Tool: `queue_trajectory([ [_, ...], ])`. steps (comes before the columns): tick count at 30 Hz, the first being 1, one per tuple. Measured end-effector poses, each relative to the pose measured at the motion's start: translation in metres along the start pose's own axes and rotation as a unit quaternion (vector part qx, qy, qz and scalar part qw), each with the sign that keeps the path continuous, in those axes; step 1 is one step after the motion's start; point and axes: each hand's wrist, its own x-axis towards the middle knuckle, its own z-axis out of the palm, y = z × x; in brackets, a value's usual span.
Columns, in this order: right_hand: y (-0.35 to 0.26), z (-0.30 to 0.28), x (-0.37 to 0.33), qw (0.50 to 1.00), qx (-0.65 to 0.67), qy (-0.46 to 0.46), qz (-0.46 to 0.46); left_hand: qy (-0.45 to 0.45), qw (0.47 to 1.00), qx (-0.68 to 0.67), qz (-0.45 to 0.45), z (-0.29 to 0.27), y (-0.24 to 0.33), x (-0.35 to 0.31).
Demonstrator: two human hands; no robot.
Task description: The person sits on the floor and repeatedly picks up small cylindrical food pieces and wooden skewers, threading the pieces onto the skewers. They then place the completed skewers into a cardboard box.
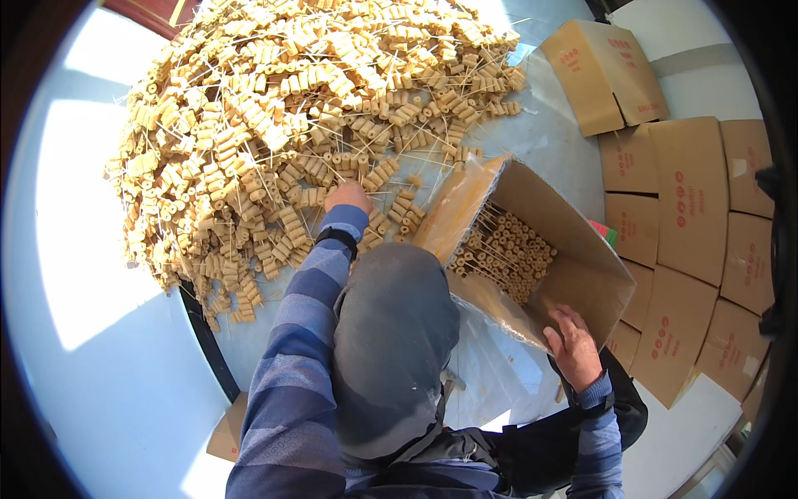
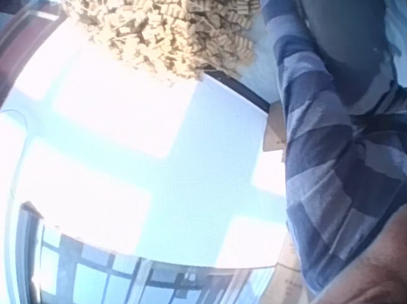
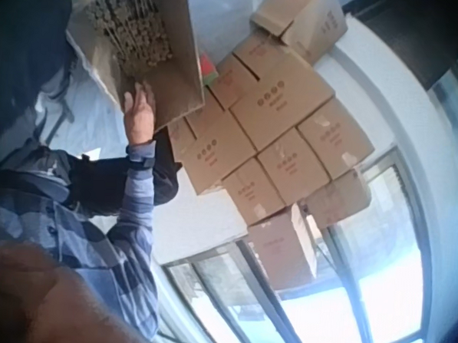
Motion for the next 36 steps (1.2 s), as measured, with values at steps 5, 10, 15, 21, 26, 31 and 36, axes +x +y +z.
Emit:
queue_trajectory([
  [5,-0.004,-0.002,-0.003,1.0,-0.003,0.018,-0.022,-0.041,0.983,0.123,0.131,-0.022,-0.059,0.03],
  [10,-0.015,-0.009,-0.007,0.998,-0.018,0.038,-0.046,-0.005,0.991,-0.001,0.132,-0.09,-0.093,-0.009],
  [15,-0.034,-0.024,-0.022,0.995,0.001,0.076,-0.066,0.003,0.966,-0.216,0.14,-0.169,-0.106,-0.093],
  [21,-0.073,-0.035,-0.051,0.967,0.24,0.066,-0.049,0.07,0.792,-0.589,0.148,-0.247,-0.112,-0.183],
  [26,-0.134,-0.04,-0.077,0.908,0.394,0.011,-0.143,0.043,0.603,-0.741,0.291,-0.262,-0.081,-0.267],
  [31,-0.203,-0.028,-0.079,0.813,0.528,-0.067,-0.234,-0.067,0.481,-0.795,0.364,-0.225,-0.02,-0.352],
  [36,-0.221,-0.025,-0.073,0.728,0.631,-0.115,-0.243,-0.189,0.419,-0.802,0.381,-0.183,0.015,-0.406],
])
